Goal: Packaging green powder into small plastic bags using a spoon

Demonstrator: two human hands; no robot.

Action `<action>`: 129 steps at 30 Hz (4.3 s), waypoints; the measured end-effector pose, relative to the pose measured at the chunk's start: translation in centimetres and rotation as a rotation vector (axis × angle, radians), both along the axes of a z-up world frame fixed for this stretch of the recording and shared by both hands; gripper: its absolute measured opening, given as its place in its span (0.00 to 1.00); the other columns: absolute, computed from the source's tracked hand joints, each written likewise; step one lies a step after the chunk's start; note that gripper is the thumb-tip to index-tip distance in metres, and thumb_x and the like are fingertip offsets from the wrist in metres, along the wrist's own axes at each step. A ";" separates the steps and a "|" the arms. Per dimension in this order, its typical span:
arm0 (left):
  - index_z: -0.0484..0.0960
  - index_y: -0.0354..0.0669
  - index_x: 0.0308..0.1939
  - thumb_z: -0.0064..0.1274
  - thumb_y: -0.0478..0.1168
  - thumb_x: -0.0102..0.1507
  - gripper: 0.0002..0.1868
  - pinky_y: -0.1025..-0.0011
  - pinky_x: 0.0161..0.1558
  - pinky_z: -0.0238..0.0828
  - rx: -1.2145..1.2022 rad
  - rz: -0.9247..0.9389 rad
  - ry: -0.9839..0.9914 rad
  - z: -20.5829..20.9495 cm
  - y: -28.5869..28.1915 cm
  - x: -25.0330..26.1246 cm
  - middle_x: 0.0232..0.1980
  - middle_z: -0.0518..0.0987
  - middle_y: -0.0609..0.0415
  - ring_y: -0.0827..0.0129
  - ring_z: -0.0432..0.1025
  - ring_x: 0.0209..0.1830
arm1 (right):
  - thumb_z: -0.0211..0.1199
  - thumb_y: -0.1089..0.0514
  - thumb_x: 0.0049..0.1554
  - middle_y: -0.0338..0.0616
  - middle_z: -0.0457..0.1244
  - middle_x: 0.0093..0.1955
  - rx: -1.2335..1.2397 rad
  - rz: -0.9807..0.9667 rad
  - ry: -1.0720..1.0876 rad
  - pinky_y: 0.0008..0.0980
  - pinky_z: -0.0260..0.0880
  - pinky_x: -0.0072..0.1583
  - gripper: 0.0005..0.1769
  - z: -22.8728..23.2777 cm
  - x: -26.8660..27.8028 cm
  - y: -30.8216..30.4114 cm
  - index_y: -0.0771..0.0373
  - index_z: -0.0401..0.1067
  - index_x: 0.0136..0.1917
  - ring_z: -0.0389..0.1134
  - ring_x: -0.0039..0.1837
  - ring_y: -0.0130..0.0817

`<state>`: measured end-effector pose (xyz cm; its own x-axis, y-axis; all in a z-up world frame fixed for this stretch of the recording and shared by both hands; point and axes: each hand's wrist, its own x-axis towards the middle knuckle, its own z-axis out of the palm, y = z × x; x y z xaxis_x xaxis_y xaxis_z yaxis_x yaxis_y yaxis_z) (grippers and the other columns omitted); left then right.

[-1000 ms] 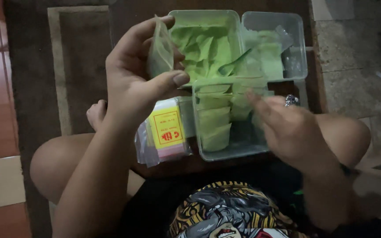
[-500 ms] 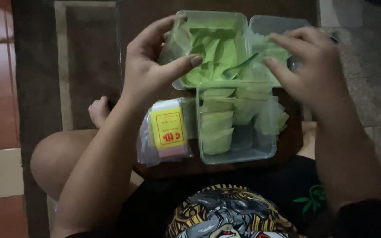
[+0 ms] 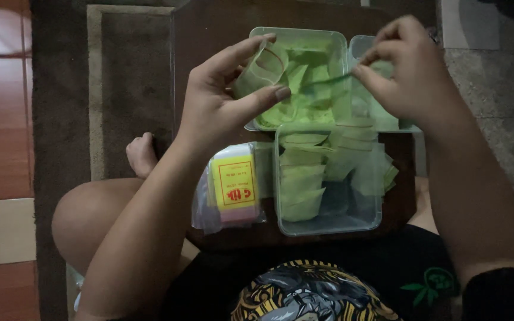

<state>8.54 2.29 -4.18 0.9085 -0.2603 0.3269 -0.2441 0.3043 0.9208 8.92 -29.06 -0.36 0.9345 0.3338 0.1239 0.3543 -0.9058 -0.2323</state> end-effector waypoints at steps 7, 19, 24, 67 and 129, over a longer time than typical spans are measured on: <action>0.73 0.45 0.63 0.70 0.39 0.61 0.30 0.72 0.54 0.82 0.165 0.055 -0.043 1.4 0.8 -0.1 0.57 0.79 0.52 0.67 0.78 0.55 | 0.69 0.55 0.66 0.48 0.53 0.55 0.085 0.085 0.151 0.49 0.59 0.63 0.10 -1.9 3.2 4.9 0.65 0.79 0.49 0.55 0.61 0.47; 0.81 0.49 0.58 0.74 0.45 0.58 0.26 0.73 0.50 0.73 0.365 0.147 -0.156 -0.5 1.0 1.3 0.52 0.82 0.56 0.70 0.76 0.52 | 0.64 0.49 0.65 0.44 0.55 0.61 0.213 -0.244 0.441 0.44 0.63 0.61 0.14 0.6 3.3 4.6 0.62 0.79 0.52 0.60 0.62 0.41; 0.82 0.49 0.58 0.76 0.44 0.57 0.28 0.74 0.54 0.74 0.335 0.152 -0.168 -1.3 0.6 1.6 0.54 0.83 0.54 0.70 0.75 0.53 | 0.69 0.58 0.64 0.45 0.58 0.58 0.379 -0.184 0.319 0.34 0.66 0.60 0.07 1.4 2.9 0.5 0.64 0.79 0.53 0.64 0.58 0.36; 0.78 0.47 0.63 0.75 0.46 0.60 0.30 0.67 0.48 0.77 0.507 0.192 -0.316 -0.5 0.9 1.5 0.54 0.84 0.48 0.64 0.79 0.50 | 0.67 0.54 0.67 0.45 0.51 0.54 0.169 -0.050 0.187 0.43 0.61 0.57 0.11 -3.7 3.5 2.1 0.64 0.79 0.50 0.53 0.60 0.44; 0.79 0.48 0.61 0.76 0.45 0.55 0.33 0.70 0.53 0.82 0.384 0.140 -0.093 -0.3 0.1 1.3 0.57 0.82 0.48 0.63 0.78 0.58 | 0.65 0.64 0.72 0.43 0.57 0.60 0.404 -0.207 0.140 0.35 0.66 0.58 0.03 2.6 0.7 -2.1 0.67 0.78 0.58 0.63 0.61 0.36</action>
